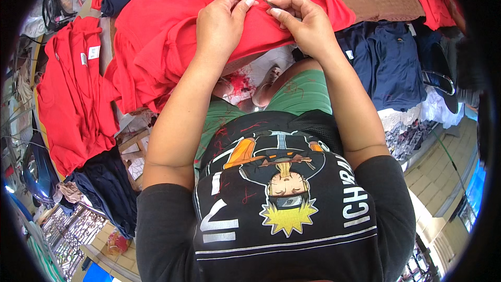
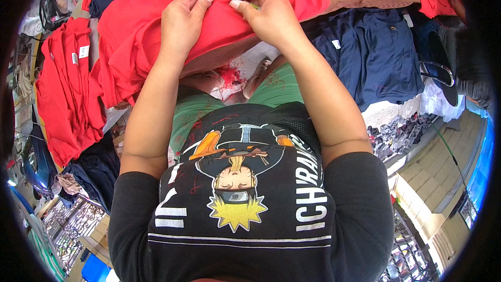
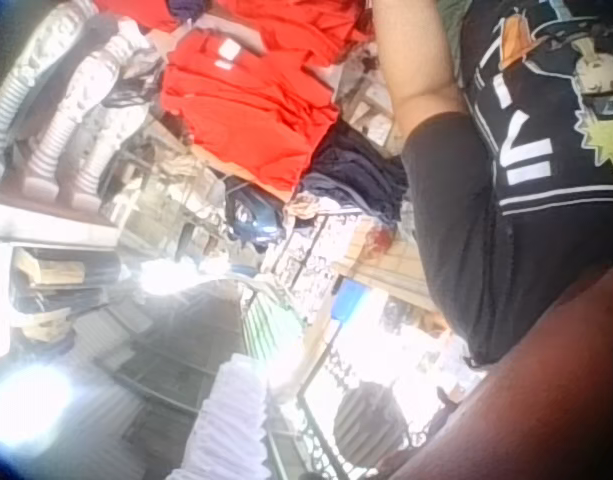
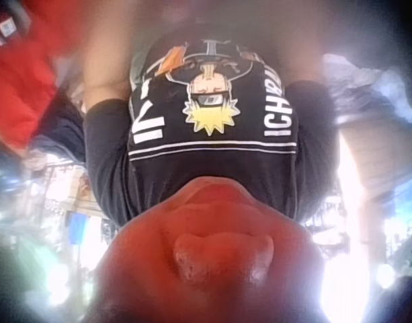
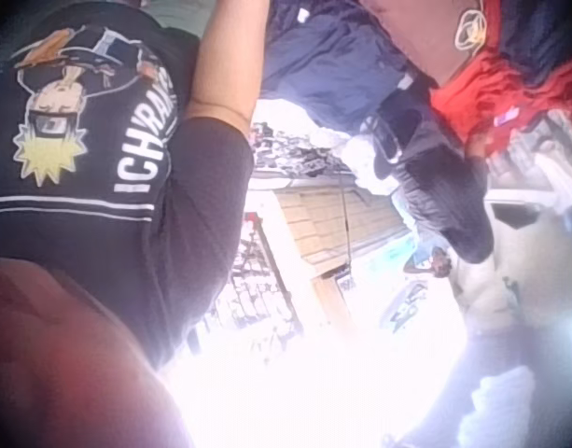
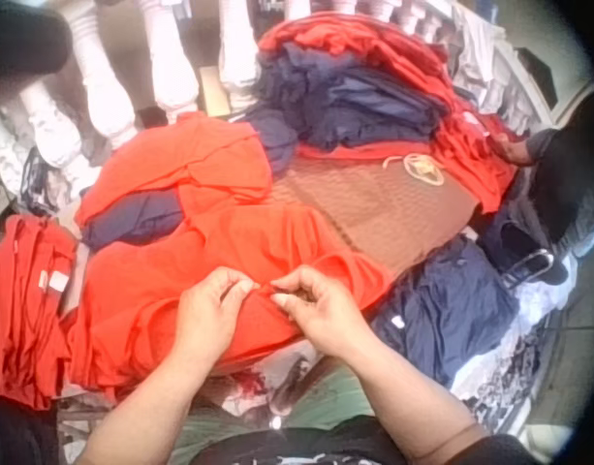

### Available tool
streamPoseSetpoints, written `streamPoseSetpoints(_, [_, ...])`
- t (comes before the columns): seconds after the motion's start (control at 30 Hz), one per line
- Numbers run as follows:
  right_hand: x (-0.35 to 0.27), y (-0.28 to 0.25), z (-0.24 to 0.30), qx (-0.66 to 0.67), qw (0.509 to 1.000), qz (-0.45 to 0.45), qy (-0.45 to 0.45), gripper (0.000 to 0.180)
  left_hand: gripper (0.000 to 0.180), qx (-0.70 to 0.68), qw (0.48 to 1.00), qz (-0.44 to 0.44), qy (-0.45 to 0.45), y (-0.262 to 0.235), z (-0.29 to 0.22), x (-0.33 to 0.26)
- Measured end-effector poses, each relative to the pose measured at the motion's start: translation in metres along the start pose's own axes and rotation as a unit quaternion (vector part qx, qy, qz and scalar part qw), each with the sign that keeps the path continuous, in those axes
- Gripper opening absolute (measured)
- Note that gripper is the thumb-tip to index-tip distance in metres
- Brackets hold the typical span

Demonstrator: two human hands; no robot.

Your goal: The person uses thread snips to trim excess threads from red and blue shirts, handling each garment one at a time and turning them over by hand.

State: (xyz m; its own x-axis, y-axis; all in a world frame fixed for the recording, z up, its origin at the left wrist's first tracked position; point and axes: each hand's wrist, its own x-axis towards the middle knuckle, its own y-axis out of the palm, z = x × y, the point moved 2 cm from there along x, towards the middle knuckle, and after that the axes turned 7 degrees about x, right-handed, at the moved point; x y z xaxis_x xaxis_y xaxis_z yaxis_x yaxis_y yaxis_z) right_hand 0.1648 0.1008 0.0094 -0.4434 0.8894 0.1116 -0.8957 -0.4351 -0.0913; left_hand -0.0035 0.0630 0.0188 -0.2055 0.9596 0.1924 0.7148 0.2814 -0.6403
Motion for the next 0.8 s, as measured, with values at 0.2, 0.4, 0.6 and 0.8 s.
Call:
streamPoseSetpoints(0.2, [-0.002, 0.006, 0.007, -0.068, 0.996, -0.005, -0.053, 0.016, 0.019, -0.062, 0.998, 0.006, -0.027, 0.001, 0.001, 0.001])
streamPoseSetpoints(0.4, [-0.003, 0.007, 0.008, -0.104, 0.991, 0.005, -0.081, 0.017, 0.02, -0.095, 0.995, 0.019, -0.024, 0.004, 0.002, 0.002])
streamPoseSetpoints(0.6, [-0.003, 0.01, 0.011, -0.151, 0.984, -0.008, -0.097, 0.018, 0.02, -0.111, 0.993, 0.008, -0.036, 0.003, -0.002, 0.0])
streamPoseSetpoints(0.8, [0.0, 0.003, 0.025, -0.213, 0.968, -0.027, -0.13, 0.017, 0.037, -0.226, 0.928, 0.138, 0.262, -0.071, -0.049, -0.012])
